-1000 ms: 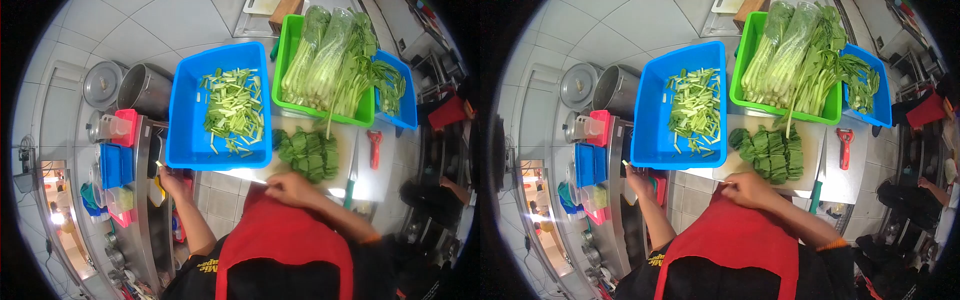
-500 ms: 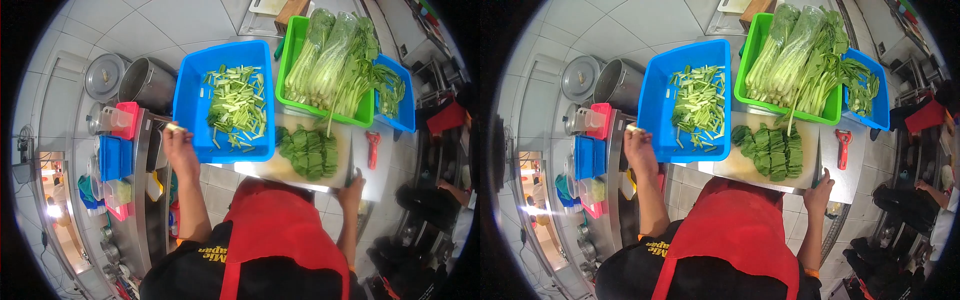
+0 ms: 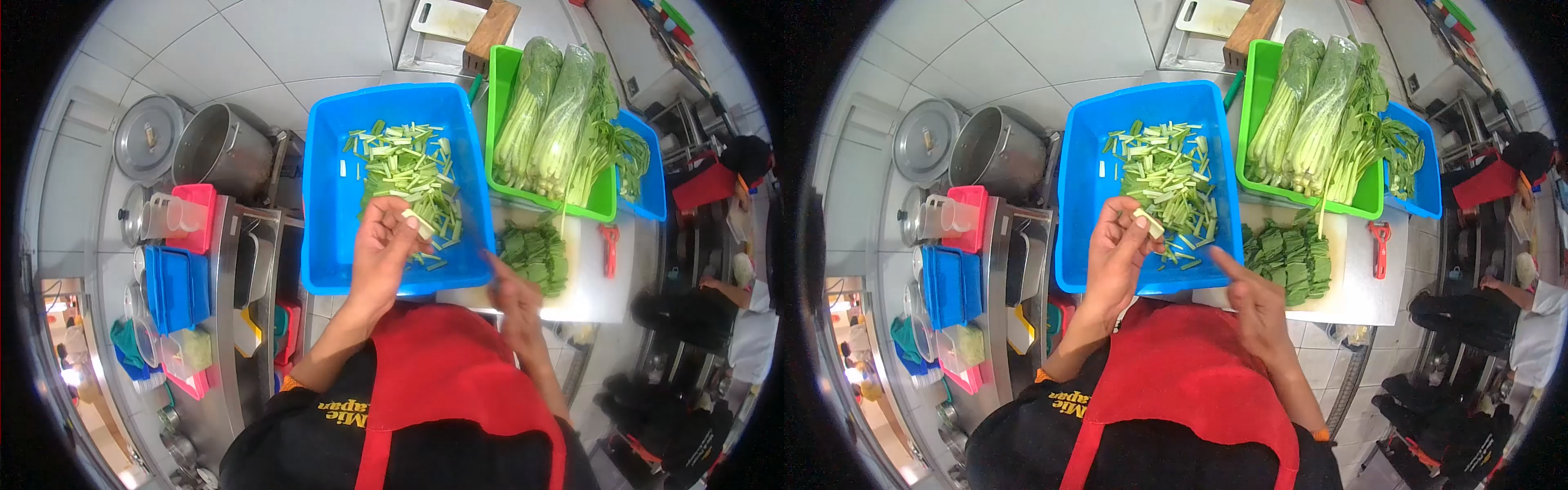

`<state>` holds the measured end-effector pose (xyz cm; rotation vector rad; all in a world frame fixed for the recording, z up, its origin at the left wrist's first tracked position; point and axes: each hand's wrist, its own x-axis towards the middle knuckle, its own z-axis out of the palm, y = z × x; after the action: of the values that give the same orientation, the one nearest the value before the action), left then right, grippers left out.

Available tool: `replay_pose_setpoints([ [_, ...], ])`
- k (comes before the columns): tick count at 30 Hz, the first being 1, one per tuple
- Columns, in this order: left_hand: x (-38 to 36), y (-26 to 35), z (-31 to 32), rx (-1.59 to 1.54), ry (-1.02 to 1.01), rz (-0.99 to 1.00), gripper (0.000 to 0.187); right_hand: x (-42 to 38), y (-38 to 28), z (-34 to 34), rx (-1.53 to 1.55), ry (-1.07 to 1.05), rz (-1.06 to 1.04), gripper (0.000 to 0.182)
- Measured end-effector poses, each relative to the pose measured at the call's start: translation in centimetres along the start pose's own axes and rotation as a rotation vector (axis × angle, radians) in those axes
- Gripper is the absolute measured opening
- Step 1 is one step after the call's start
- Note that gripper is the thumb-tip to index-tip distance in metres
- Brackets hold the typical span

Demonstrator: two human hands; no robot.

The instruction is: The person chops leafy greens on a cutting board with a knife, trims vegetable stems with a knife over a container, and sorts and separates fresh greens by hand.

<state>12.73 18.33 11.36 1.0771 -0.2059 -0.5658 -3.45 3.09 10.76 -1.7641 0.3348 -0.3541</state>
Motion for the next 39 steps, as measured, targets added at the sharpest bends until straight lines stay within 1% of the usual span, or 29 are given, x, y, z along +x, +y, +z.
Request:
replay_pose_setpoints([
  [1, 0.2, 0.7, 0.0, 0.013, -0.055, -0.016, 0.018, 1.6, -1.8, 1.0, -0.044, -0.078, -0.077, 0.051],
  [2, 0.2, 1.5, 0.1, 0.027, -0.046, -0.053, 0.016, 2.4, -2.8, 1.8, -0.049, -0.069, -0.073, 0.051],
  [4, 0.4, 2.3, -0.6, 0.016, -0.065, -0.085, 0.019, 3.7, -3.8, 3.1, -0.054, -0.212, 0.025, 0.047],
  [5, 0.5, 2.7, -1.1, 0.009, -0.075, -0.113, 0.021, 4.1, -3.8, 3.9, -0.059, -0.214, 0.027, 0.047],
  [7, 0.5, 3.4, -1.6, -0.003, -0.059, -0.135, 0.022, 4.7, -3.4, 5.4, 0.033, -0.173, -0.11, 0.046],
  [11, 0.9, 4.2, -2.5, -0.039, -0.056, -0.15, 0.021, 5.2, -3.7, 6.6, -0.017, -0.2, -0.034, 0.046],
  [13, 1.0, 4.6, -2.8, -0.066, -0.045, -0.14, 0.021, 5.4, -3.5, 7.4, -0.005, -0.16, -0.092, 0.046],
  [14, 1.1, 4.8, -2.8, -0.054, -0.05, -0.147, 0.02, 5.5, -3.5, 7.5, -0.005, -0.16, -0.088, 0.046],
  [19, 1.4, 4.6, -3.1, -0.057, -0.036, -0.151, 0.019, 6.2, -3.3, 7.5, 0.01, -0.174, -0.098, 0.046],
  [21, 1.5, 4.4, -2.9, -0.021, -0.041, -0.113, 0.018, 6.5, -3.1, 7.1, 0.002, -0.191, -0.108, 0.046],
  [28, 0.8, 4.3, -1.2, 0.05, 0.078, -0.071, 0.017, 7.8, -2.2, 5.7, 0.053, -0.286, -0.203, 0.046],
  [30, 0.5, 3.9, -0.8, 0.051, 0.123, -0.021, 0.017, 7.8, -1.7, 5.5, 0.091, -0.298, -0.208, 0.046],
  [34, 0.0, 3.6, 0.1, 0.089, 0.147, 0.017, 0.017, 8.0, -0.3, 4.8, 0.132, -0.341, -0.257, 0.045],
  [37, -0.2, 3.4, 0.6, 0.073, 0.169, 0.022, 0.016, 8.7, -0.4, 4.6, 0.134, -0.354, -0.308, 0.045],
  [39, -0.5, 3.4, 1.0, 0.051, 0.174, -0.078, 0.013, 9.0, -0.8, 4.5, 0.172, -0.368, -0.295, 0.045],
])
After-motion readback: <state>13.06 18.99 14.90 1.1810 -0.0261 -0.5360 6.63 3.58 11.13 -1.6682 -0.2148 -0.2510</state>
